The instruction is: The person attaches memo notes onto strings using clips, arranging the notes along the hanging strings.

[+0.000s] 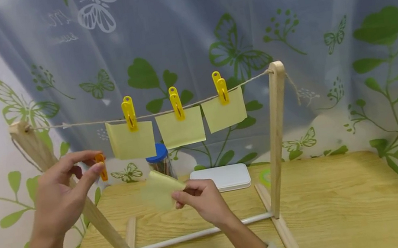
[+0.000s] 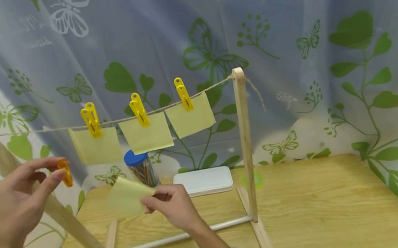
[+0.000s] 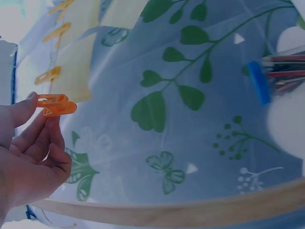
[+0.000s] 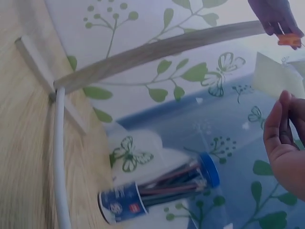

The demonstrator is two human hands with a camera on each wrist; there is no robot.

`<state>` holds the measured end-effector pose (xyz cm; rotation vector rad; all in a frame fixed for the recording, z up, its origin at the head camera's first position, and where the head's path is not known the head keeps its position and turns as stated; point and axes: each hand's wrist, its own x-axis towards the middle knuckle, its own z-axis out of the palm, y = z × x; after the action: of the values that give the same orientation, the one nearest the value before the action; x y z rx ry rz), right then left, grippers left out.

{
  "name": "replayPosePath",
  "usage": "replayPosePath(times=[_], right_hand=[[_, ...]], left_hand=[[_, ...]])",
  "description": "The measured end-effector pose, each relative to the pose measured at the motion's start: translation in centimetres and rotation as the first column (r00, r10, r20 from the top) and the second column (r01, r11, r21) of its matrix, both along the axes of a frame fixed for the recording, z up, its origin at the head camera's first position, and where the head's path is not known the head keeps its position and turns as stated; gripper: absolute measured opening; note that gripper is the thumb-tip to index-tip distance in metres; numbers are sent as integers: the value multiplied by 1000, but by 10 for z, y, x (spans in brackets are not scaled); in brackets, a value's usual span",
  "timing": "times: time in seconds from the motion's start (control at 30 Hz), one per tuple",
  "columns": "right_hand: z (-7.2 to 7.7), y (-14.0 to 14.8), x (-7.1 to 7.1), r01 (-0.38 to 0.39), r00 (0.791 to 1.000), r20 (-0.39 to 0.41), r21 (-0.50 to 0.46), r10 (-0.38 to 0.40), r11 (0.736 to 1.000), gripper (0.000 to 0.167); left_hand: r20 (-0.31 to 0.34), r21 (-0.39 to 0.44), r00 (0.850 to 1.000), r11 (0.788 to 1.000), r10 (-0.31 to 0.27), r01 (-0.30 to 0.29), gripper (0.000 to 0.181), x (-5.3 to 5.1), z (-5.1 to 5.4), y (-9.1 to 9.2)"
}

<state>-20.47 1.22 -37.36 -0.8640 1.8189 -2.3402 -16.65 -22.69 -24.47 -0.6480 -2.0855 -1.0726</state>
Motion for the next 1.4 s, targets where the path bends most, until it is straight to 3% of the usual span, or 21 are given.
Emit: replayPosePath(times=[0.2, 0.3, 0.43, 0.5, 0.53, 0.67, 0.73, 0.77, 0.9, 0.97, 1.03, 1.1, 1.2, 1.4], right_hand=[[11, -33, -1, -63, 998, -22, -106, 61, 992, 30], [17, -48, 0, -120, 992, 19, -156, 125, 980, 31], [23, -70, 2, -164, 971, 136, -217, 196, 962, 33], [26, -80, 3, -168, 960, 180, -248, 216, 954, 32], [27, -85, 4, -167, 956, 194, -264, 222, 950, 31], [38, -98, 4, -156, 942, 237, -323, 239, 933, 31], [44, -103, 3, -145, 936, 257, -345, 242, 927, 31], [47, -105, 3, -139, 932, 268, -356, 244, 924, 31], [56, -112, 3, -100, 907, 340, -400, 248, 911, 28], [60, -115, 3, -80, 893, 372, -422, 253, 903, 24], [63, -119, 3, -66, 882, 391, -450, 262, 891, 15], [65, -124, 3, -65, 877, 394, -472, 276, 879, 9], [68, -129, 3, -57, 873, 394, -503, 288, 862, 17], [74, -135, 4, -59, 872, 383, -535, 304, 843, 25]], left_hand=[[-64, 130, 995, 988, -71, 79, 20, -6, 19, 3], [-87, 231, 982, 955, -169, 185, 19, -8, 29, 5], [-110, 331, 966, 908, -234, 257, 16, -5, 42, 7], [-118, 347, 967, 903, -227, 254, 16, -4, 49, 9], [-120, 339, 971, 910, -209, 238, 15, -4, 52, 9], [-148, 388, 962, 882, -228, 268, 13, -8, 63, 11], [-154, 435, 958, 854, -243, 287, 13, -11, 67, 10], [-158, 475, 952, 825, -264, 308, 12, -12, 69, 10], [-143, 575, 954, 762, -265, 298, 10, -17, 75, 8], [-134, 606, 958, 744, -253, 281, 10, -19, 78, 6], [-136, 612, 959, 740, -249, 278, 9, -21, 80, 5], [-128, 606, 963, 750, -237, 265, 8, -22, 81, 4], [-122, 592, 966, 764, -229, 255, 7, -24, 82, 5], [-56, 590, 988, 794, -142, 148, 7, -25, 83, 7]])
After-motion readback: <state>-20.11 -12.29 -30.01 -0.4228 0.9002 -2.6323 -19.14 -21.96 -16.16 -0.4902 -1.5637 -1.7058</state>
